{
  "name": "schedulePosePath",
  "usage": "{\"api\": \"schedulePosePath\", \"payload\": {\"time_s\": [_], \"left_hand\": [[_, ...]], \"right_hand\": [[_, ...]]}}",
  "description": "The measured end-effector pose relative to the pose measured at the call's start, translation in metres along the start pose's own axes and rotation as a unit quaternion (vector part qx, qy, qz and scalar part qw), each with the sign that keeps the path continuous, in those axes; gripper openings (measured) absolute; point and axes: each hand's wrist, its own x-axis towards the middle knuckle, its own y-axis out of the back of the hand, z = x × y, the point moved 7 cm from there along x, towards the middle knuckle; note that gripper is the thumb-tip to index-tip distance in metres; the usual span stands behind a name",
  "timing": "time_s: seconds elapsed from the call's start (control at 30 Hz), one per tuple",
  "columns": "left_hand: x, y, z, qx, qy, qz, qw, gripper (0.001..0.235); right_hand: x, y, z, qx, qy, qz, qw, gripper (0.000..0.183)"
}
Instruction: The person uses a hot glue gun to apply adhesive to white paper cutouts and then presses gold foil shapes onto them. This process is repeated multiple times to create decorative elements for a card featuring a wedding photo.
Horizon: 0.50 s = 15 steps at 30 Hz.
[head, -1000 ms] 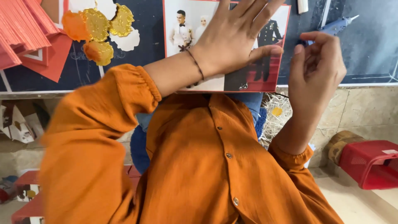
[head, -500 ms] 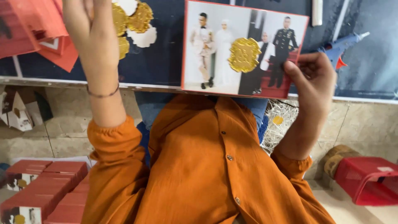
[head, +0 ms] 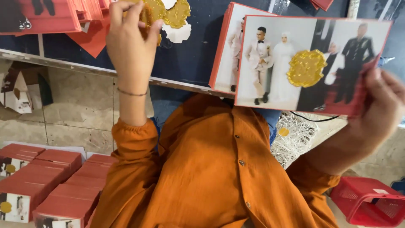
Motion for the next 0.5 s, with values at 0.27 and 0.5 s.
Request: {"api": "schedulePosePath", "payload": {"time_s": [0.27, 0.5], "left_hand": [[0.002, -0.019, -0.012, 0.113, 0.096, 0.024, 0.989, 0.066], [0.000, -0.021, -0.019, 0.057, 0.099, 0.039, 0.993, 0.062]], "right_hand": [[0.132, -0.003, 0.028, 0.198, 0.008, -0.130, 0.972, 0.036], [0.093, -0.031, -0.013, -0.062, 0.258, -0.038, 0.963, 0.048]]}}
